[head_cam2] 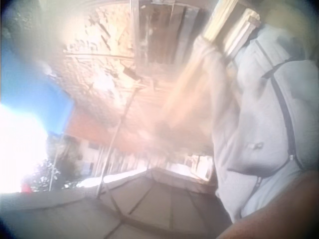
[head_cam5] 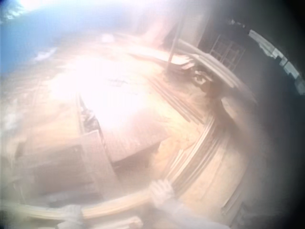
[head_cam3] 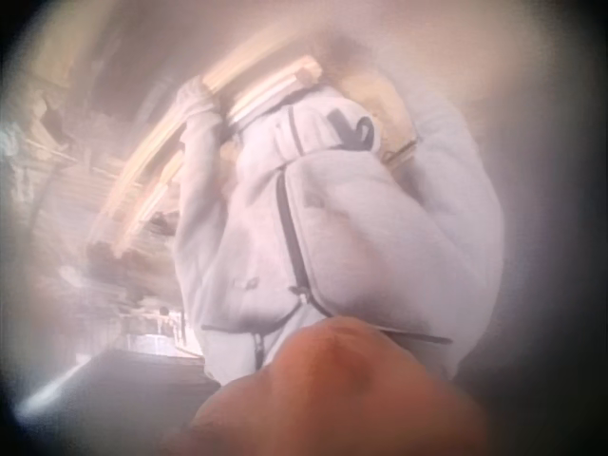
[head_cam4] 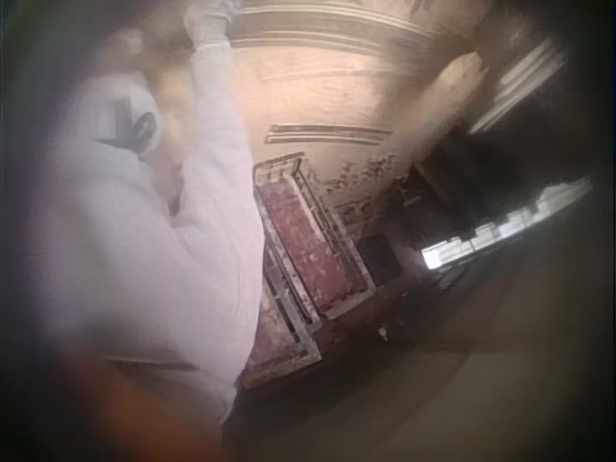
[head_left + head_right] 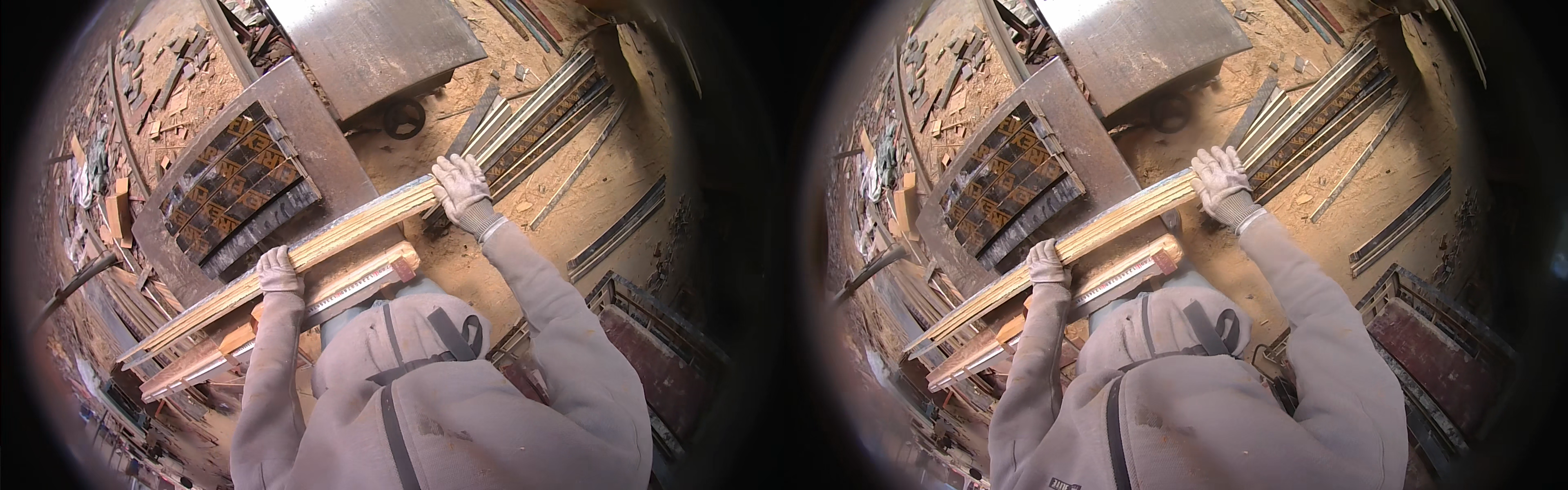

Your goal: The person repeatedly places thin wooden strips on a table saw, cuts them to length, and stacks the cut pieces. The person then gathers the cut pieces and carries them to another area.

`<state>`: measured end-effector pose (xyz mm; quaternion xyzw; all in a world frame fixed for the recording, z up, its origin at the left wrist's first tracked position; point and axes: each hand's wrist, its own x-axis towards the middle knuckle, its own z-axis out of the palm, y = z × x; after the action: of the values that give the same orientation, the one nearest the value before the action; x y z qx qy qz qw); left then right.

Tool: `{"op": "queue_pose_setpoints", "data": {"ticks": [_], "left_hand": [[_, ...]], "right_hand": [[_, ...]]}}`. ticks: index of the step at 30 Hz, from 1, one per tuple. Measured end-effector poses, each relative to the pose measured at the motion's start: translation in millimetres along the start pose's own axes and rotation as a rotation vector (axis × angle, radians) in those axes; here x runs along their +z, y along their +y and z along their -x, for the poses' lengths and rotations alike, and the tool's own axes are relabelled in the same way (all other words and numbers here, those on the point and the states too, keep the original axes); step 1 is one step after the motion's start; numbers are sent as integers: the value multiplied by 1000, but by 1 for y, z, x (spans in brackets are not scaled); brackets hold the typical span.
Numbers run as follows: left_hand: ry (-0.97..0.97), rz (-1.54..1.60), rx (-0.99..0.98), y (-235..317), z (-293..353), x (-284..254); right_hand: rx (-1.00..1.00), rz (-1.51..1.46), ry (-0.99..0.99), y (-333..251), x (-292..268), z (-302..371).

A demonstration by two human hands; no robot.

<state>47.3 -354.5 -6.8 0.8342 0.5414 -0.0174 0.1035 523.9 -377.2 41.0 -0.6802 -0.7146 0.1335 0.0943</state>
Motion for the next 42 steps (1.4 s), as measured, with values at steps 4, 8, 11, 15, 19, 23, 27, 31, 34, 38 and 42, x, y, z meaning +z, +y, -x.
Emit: {"op": "queue_pose_setpoints", "data": {"ticks": [4, 8, 11, 15, 19, 23, 27, 31, 34, 38, 42], "left_hand": [[-7, 31, 4, -13, 12, -5], [54, -24, -9, -37, 31, -10], [57, -52, -66, -57, 44, -12], [70, 11, -84, -70, 44, -9], [45, 17, -118, -66, 31, -9], [-35, -24, -108, -50, 33, -20], [-99, -37, -127, -50, 20, -44], [-76, -102, -167, -98, -73, -67], [-77, -132, -164, -146, -162, -72], [-81, -194, -165, -163, -189, -68], [-155, -171, -237, -184, -236, -81]], "right_hand": [[-285, 1, -142, -80, 3, -6], [-397, 54, -416, -157, 41, -38], [-479, 69, -436, -182, 60, -53], [-530, 76, -407, -186, 70, -66], [-524, 72, -331, -187, 69, -76], [-555, 70, -212, -184, 58, -68], [-578, 115, -169, -185, 39, -76], [-539, 195, -36, -205, 47, -178], [-490, 229, 101, -220, 68, -269], [-469, 199, -74, -221, 77, -304], [-500, 185, -141, -223, 64, -357]]}}
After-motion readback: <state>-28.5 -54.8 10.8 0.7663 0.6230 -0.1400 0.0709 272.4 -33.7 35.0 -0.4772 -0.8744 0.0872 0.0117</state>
